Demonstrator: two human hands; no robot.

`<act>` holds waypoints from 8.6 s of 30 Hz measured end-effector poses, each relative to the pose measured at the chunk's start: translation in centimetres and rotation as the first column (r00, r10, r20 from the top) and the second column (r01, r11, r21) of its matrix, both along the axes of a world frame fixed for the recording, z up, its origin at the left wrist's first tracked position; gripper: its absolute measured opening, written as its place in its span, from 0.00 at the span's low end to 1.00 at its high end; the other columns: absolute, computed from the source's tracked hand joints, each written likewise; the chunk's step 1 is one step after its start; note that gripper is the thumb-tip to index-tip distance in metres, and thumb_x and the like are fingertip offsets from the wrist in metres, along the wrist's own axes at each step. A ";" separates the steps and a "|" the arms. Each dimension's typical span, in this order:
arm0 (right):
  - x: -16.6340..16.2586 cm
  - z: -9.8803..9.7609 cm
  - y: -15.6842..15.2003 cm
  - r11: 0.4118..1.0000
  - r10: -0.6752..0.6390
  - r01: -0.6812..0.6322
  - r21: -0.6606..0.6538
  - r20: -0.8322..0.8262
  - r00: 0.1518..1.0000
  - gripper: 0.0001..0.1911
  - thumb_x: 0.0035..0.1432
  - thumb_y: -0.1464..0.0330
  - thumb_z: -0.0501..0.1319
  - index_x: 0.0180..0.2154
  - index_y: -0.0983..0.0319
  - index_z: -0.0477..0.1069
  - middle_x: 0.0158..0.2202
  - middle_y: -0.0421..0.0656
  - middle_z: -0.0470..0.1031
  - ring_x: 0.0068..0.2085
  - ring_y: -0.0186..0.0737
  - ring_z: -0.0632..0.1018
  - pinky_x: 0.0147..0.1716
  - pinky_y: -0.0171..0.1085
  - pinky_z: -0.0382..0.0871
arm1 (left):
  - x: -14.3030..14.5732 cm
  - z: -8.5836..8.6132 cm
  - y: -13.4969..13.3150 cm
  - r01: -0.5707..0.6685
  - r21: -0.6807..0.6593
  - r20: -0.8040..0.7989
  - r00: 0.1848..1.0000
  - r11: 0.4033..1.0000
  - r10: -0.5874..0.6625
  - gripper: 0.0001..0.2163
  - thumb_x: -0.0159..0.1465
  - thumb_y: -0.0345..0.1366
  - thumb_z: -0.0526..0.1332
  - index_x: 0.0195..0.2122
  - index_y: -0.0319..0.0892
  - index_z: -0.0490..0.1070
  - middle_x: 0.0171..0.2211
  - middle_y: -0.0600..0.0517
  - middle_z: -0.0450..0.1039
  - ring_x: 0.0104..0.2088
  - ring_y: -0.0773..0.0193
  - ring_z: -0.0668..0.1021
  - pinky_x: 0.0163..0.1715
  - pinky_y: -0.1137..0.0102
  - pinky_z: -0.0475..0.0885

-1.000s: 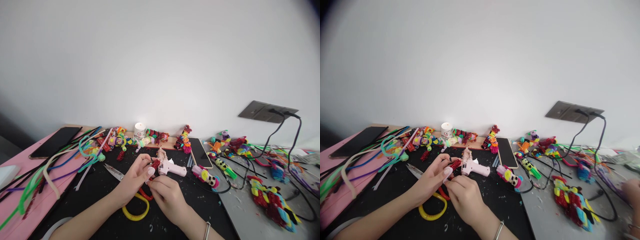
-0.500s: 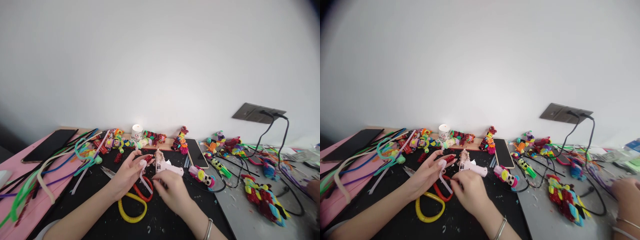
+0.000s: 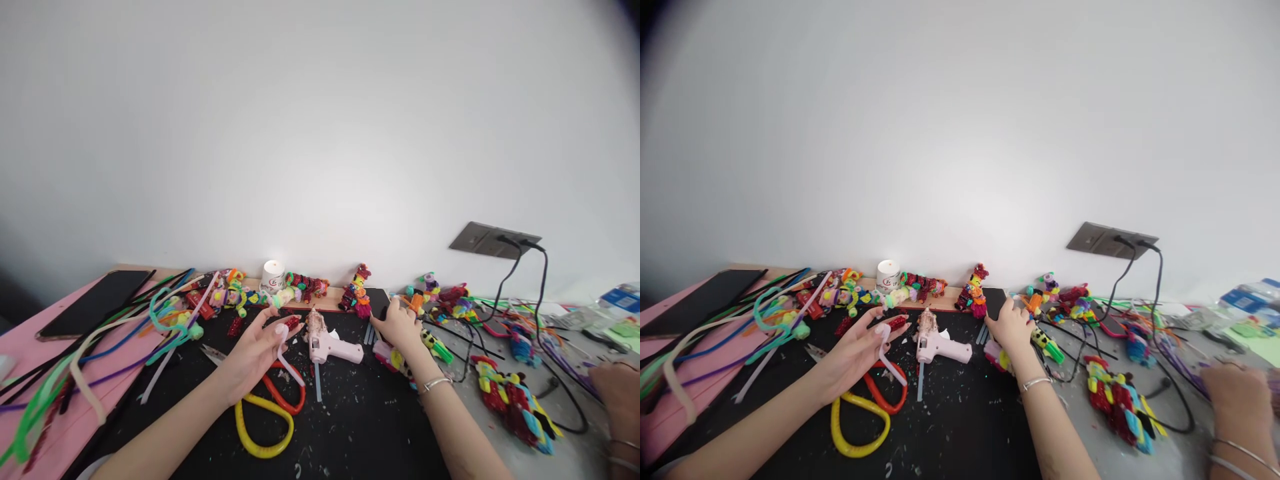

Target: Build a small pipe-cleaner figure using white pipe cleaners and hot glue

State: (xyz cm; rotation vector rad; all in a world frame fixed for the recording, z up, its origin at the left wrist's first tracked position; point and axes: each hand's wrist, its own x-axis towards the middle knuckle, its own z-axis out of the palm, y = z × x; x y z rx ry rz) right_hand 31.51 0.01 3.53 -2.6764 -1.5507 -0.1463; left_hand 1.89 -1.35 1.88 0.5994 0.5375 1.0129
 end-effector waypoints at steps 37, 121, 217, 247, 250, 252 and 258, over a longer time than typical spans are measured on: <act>5.0 -0.2 -7.5 0.837 0.540 -0.513 0.191 -0.133 0.831 0.24 0.67 0.62 0.41 0.60 0.58 0.60 0.56 0.47 0.71 0.61 0.49 0.65 0.62 0.63 0.44 | -0.2 0.4 -0.2 -0.010 -0.091 -0.010 1.000 0.996 0.009 0.20 0.56 0.29 0.67 0.45 0.48 0.61 0.33 0.54 0.74 0.50 0.57 0.77 0.33 0.73 0.67; 6.6 -1.7 -6.5 0.844 0.531 -0.488 0.223 -0.215 0.820 0.29 0.67 0.58 0.33 0.67 0.55 0.36 0.54 0.47 0.73 0.63 0.52 0.60 0.59 0.70 0.35 | -0.5 -0.8 0.5 0.060 -0.088 0.071 0.996 0.994 -0.054 0.18 0.57 0.28 0.67 0.45 0.47 0.64 0.32 0.55 0.74 0.48 0.57 0.78 0.31 0.78 0.71; -13.5 -2.7 -8.1 0.455 0.887 -0.413 0.789 -0.360 0.290 0.12 0.55 0.79 0.57 0.37 0.62 0.75 0.33 0.44 0.80 0.33 0.37 0.79 0.34 0.31 0.72 | 0.4 -0.8 -0.1 -0.099 0.207 -0.094 0.988 0.973 0.120 0.13 0.60 0.33 0.64 0.43 0.47 0.61 0.45 0.53 0.71 0.50 0.63 0.74 0.49 0.69 0.67; -12.4 -3.5 -5.5 0.864 0.504 0.177 0.472 -0.794 -0.341 0.13 0.47 0.63 0.70 0.29 0.64 0.72 0.21 0.39 0.74 0.17 0.28 0.67 0.14 0.27 0.58 | -0.5 -1.3 -0.8 0.269 0.739 -0.624 0.620 0.618 0.476 0.05 0.59 0.29 0.60 0.35 0.45 0.66 0.56 0.45 0.66 0.59 0.54 0.66 0.57 0.58 0.62; -12.3 -3.2 -5.6 0.849 0.528 0.170 0.500 -0.814 -0.243 0.13 0.48 0.62 0.69 0.28 0.64 0.71 0.20 0.38 0.73 0.16 0.27 0.65 0.14 0.27 0.56 | -0.4 -0.8 -1.0 0.310 0.739 -0.638 0.607 0.598 0.474 0.04 0.59 0.31 0.61 0.33 0.45 0.67 0.56 0.44 0.67 0.57 0.52 0.68 0.56 0.57 0.62; -12.2 -3.0 -5.6 0.846 0.531 0.171 0.504 -0.825 -0.195 0.13 0.48 0.61 0.69 0.28 0.64 0.71 0.19 0.37 0.72 0.17 0.27 0.64 0.14 0.27 0.55 | -0.3 -0.7 -1.1 0.334 0.737 -0.645 0.607 0.587 0.464 0.03 0.59 0.32 0.61 0.33 0.46 0.68 0.56 0.44 0.67 0.57 0.52 0.69 0.56 0.57 0.62; -12.2 -2.7 -5.8 0.852 0.520 0.153 0.501 -0.845 -0.126 0.15 0.47 0.59 0.69 0.28 0.63 0.70 0.20 0.38 0.72 0.17 0.28 0.64 0.14 0.29 0.53 | -0.4 -0.6 -1.0 0.359 0.742 -0.649 0.596 0.567 0.473 0.02 0.60 0.32 0.60 0.34 0.46 0.67 0.55 0.44 0.67 0.57 0.53 0.69 0.55 0.58 0.63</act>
